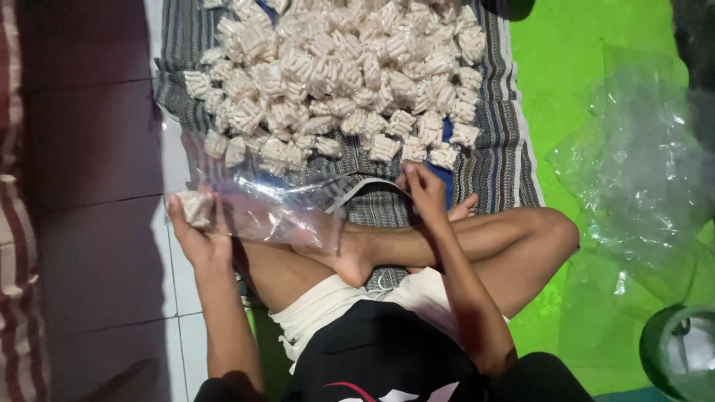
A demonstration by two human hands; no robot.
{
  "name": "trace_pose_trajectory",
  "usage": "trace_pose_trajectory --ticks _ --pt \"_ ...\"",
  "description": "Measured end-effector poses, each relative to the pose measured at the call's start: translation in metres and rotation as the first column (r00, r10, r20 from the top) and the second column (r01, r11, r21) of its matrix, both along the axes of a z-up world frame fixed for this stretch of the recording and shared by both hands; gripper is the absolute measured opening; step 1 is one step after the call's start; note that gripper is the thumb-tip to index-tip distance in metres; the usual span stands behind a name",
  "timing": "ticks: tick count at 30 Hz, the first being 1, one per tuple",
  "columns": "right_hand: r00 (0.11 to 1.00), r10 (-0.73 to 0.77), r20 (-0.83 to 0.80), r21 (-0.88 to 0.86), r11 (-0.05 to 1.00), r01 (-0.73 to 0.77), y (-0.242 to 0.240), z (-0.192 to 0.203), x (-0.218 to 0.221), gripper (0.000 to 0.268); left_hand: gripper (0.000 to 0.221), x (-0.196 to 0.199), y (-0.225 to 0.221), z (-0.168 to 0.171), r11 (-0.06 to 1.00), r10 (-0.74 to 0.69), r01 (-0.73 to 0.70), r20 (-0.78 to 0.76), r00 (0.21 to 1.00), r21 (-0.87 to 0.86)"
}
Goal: A person sitting on the floor is manually picking up small white snacks from a large pile and placing them into a plastic bag for packaging.
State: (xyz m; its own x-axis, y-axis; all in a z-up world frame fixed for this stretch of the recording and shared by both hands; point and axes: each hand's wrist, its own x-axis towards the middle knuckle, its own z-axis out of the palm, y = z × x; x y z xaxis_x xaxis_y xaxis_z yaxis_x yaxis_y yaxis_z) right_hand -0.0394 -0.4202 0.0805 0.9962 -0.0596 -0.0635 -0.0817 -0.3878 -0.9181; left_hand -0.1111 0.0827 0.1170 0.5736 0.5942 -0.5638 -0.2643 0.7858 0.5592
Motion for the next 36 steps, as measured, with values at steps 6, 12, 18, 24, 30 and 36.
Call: trace_pose_trajectory --ticks 6,12,18,24,30,36 --pt "0.939 0.204 0.277 -0.375 0.923 -0.09 0.007 -0.087 0.079 0.06 0.059 -0.016 -0.017 -0.014 0.997 -0.074 0.074 0.034 0.997 -0.009" --pt "0.985 0.133 0.107 -0.401 0.913 -0.08 0.037 -0.081 0.064 0.062 0.064 -0.034 -0.069 0.036 0.99 -0.131 0.129 0.029 0.991 0.055" --pt "0.983 -0.042 0.181 0.132 0.991 0.018 0.028 -0.039 0.026 0.082 0.058 -0.05 -0.057 0.042 0.998 -0.052 0.056 0.126 0.991 -0.032" --pt "0.948 -0.104 0.302 0.071 0.994 0.087 0.0 0.08 -0.023 0.059 0.061 -0.052 -0.048 0.054 0.995 0.024 0.003 0.27 0.963 -0.098" --pt "0.811 -0.039 0.584 0.231 0.965 -0.12 -0.061 0.253 -0.161 0.059 0.061 -0.108 -0.097 0.147 0.983 -0.141 0.184 0.598 0.789 -0.011" --pt "0.594 -0.046 0.803 0.259 0.925 -0.278 -0.221 0.146 -0.294 0.065 0.067 -0.166 -0.117 0.214 0.988 -0.114 0.155 0.643 0.757 -0.007"
